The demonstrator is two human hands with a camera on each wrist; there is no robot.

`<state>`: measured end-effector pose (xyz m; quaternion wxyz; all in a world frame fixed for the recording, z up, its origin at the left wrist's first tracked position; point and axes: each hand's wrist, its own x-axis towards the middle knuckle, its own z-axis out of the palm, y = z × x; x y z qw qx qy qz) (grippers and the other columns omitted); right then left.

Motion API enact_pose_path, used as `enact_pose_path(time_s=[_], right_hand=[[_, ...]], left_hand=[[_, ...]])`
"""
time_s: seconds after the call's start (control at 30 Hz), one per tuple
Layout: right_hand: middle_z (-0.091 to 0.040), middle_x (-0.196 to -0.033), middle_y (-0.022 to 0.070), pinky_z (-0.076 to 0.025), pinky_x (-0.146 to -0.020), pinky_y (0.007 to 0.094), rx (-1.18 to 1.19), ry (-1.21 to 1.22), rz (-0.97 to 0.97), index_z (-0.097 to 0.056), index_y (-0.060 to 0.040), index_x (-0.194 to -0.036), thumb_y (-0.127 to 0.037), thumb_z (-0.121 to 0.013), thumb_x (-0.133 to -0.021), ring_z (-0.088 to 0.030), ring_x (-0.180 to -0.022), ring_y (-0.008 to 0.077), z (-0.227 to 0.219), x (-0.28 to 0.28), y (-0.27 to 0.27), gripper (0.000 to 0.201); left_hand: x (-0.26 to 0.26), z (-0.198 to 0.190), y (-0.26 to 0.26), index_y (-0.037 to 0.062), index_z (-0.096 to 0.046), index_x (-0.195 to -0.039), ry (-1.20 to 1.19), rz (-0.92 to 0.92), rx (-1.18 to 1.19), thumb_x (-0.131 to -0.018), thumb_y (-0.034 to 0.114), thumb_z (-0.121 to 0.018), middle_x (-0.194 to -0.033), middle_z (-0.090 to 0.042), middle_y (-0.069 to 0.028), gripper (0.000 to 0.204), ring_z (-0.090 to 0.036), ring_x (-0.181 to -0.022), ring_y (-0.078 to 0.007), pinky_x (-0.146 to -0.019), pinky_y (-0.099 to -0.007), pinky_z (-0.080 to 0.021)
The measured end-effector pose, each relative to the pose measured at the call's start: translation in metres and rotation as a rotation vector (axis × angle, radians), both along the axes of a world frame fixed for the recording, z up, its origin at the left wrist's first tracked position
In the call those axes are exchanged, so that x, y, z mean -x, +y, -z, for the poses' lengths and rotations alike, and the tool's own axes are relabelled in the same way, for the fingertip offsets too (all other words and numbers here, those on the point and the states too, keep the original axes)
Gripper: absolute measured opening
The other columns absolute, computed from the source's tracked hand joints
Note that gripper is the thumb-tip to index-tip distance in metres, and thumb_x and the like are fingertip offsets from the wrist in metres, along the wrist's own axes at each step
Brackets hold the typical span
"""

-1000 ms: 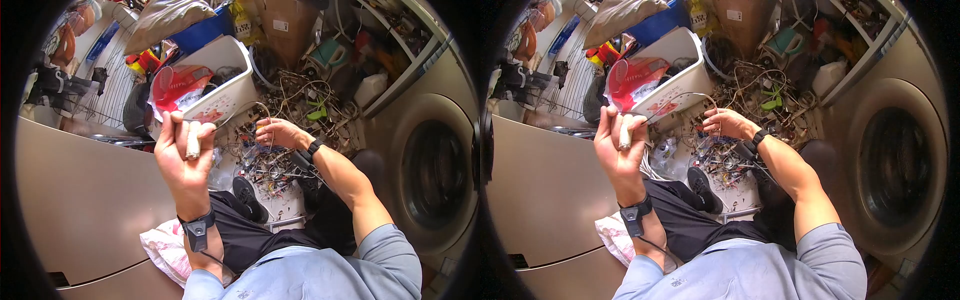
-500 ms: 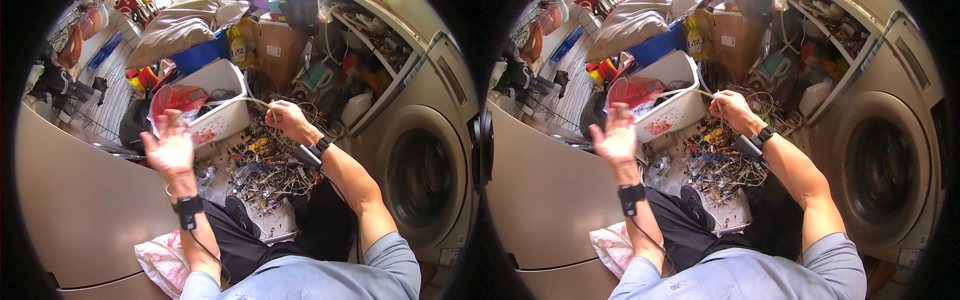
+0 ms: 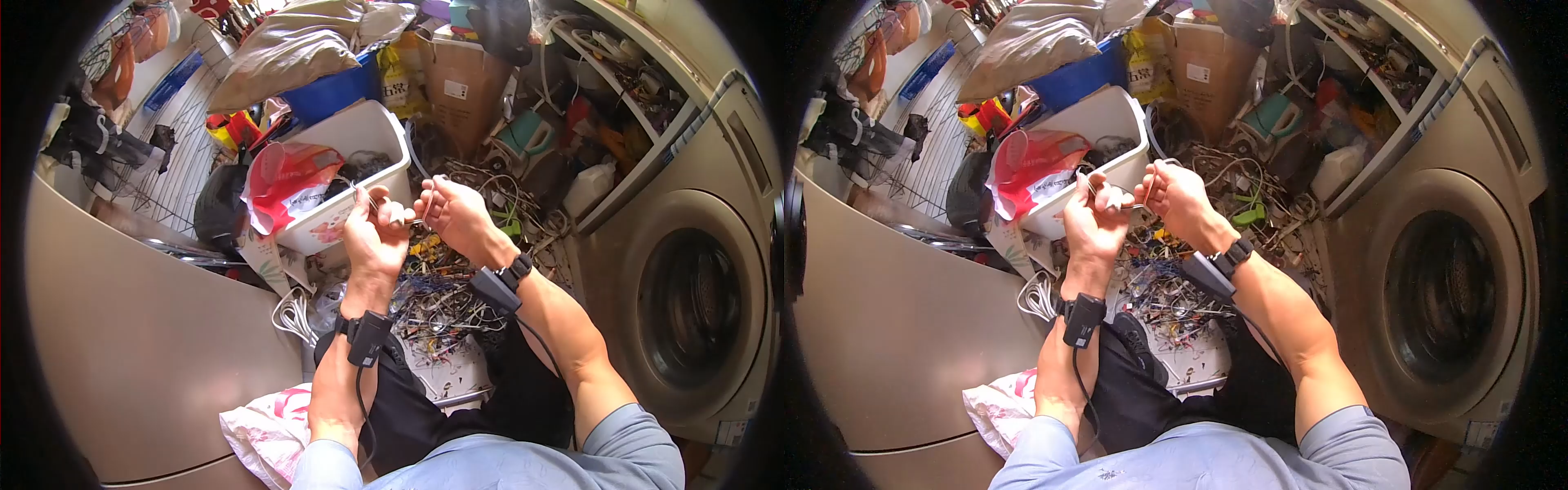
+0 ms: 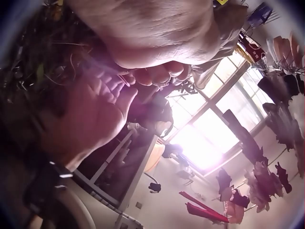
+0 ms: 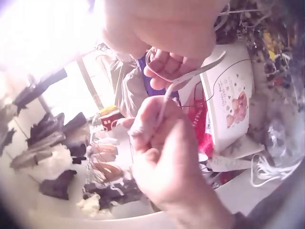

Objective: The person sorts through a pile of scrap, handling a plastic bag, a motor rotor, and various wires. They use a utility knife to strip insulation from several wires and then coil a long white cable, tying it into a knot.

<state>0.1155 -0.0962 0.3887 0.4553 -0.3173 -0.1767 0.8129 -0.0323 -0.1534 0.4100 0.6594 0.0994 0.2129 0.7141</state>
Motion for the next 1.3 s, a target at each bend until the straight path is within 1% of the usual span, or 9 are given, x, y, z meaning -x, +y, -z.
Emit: enact_pose_path(time_s=[0.3, 0.7, 0.77, 1.0, 1.1, 1.13, 1.17, 1.23, 1.3], right_hand=[[-0.045, -0.067, -0.0034, -0.026, -0.042, 0.0228, -0.128, -0.097, -0.063, -0.06, -0.0017, -0.098, -0.011, -0.055, -0.103, -0.033, -0.049, 0.0051, 0.01, 0.008, 0.022, 0.011], [-0.049, -0.063, -0.0046, -0.03, -0.04, 0.0237, -0.153, -0.387, 0.186, -0.063, -0.0035, -0.088, -0.005, -0.06, -0.094, -0.037, -0.045, 0.0052, 0.038, -0.027, 0.071, 0.007], [-0.049, -0.064, -0.0044, -0.031, -0.04, 0.0234, -0.15, -0.42, 0.215, -0.063, -0.0035, -0.088, -0.005, -0.06, -0.094, -0.037, -0.045, 0.0051, 0.04, -0.035, 0.076, 0.007], [-0.047, -0.064, -0.0055, -0.031, -0.04, 0.0244, -0.17, -0.485, 0.303, -0.062, -0.0039, -0.09, -0.007, -0.061, -0.096, -0.038, -0.047, 0.0055, 0.048, -0.061, 0.095, 0.006], [-0.046, -0.058, -0.0071, -0.034, -0.037, 0.0253, -0.226, -0.625, 0.534, -0.063, -0.0081, -0.083, -0.007, -0.065, -0.093, -0.039, -0.041, 0.0068, 0.079, -0.113, 0.131, 0.01], [-0.046, -0.059, -0.0079, -0.033, -0.037, 0.0249, -0.233, -0.289, 0.414, -0.061, -0.009, -0.083, -0.008, -0.064, -0.094, -0.038, -0.041, 0.0053, 0.146, -0.18, 0.19, 0.011], [-0.043, -0.058, -0.0088, -0.03, -0.038, 0.0242, -0.212, -0.569, 0.547, -0.06, -0.0097, -0.084, -0.01, -0.062, -0.096, -0.036, -0.042, 0.0039, 0.084, -0.157, 0.15, 0.012], [-0.037, -0.058, -0.0096, -0.025, -0.039, 0.0242, -0.206, -0.466, 0.405, -0.061, -0.0094, -0.089, -0.013, -0.063, -0.099, -0.032, -0.044, 0.0041, 0.058, -0.133, 0.118, 0.01], [-0.032, -0.058, -0.0096, -0.021, -0.041, 0.0247, -0.238, -0.364, 0.313, -0.062, -0.0099, -0.092, -0.018, -0.064, -0.101, -0.028, -0.045, 0.0048, 0.046, -0.101, 0.093, 0.012]], left_hand=[[-0.028, 0.013, -0.021, 0.0089, -0.056, -0.082, 0.071, 0.044, 0.021, -0.111, 0.034, -0.043, -0.054, -0.028, 0.0019, 0.041, -0.037, -0.052, -0.0164, -0.065, -0.0348, -0.038], [-0.026, -0.011, -0.065, 0.0096, -0.052, -0.081, 0.172, 0.078, 0.049, -0.109, 0.028, -0.049, -0.065, -0.044, -0.0007, 0.034, -0.042, -0.051, -0.016, -0.067, -0.0357, -0.044], [-0.028, -0.021, -0.076, 0.0118, -0.044, -0.073, 0.243, 0.032, 0.112, -0.11, 0.034, -0.047, -0.058, -0.028, 0.0019, 0.043, -0.034, -0.052, -0.016, -0.064, -0.0355, -0.04], [-0.026, -0.038, -0.105, 0.0128, -0.042, -0.072, 0.37, 0.06, 0.094, -0.111, 0.037, -0.045, -0.054, -0.025, 0.0034, 0.045, -0.029, -0.046, -0.0133, -0.059, -0.0342, -0.038], [-0.007, -0.063, -0.136, 0.0138, -0.041, -0.072, 0.342, 0.088, -0.062, -0.11, 0.037, -0.046, -0.053, -0.025, 0.0044, 0.045, -0.027, -0.044, -0.0125, -0.053, -0.0341, -0.036], [0.007, -0.07, -0.147, 0.0144, -0.041, -0.072, 0.353, 0.007, -0.122, -0.11, 0.035, -0.046, -0.052, -0.027, 0.005, 0.044, -0.027, -0.042, -0.012, -0.05, -0.0336, -0.034], [0.018, -0.069, -0.141, 0.013, -0.043, -0.073, 0.369, -0.001, -0.088, -0.11, 0.035, -0.047, -0.051, -0.027, 0.005, 0.043, -0.028, -0.042, -0.0117, -0.05, -0.0325, -0.034], [0.002, -0.053, -0.12, 0.0108, -0.048, -0.075, 0.35, -0.045, 0.2, -0.11, 0.035, -0.047, -0.051, -0.025, 0.0052, 0.043, -0.027, -0.041, -0.0115, -0.05, -0.0318, -0.035], [0.01, -0.015, -0.117, 0.0053, -0.059, -0.091, 0.323, 0.177, 0.062, -0.111, 0.031, -0.047, -0.053, -0.028, 0.0054, 0.035, -0.03, -0.043, -0.0102, -0.052, -0.0311, -0.036]])
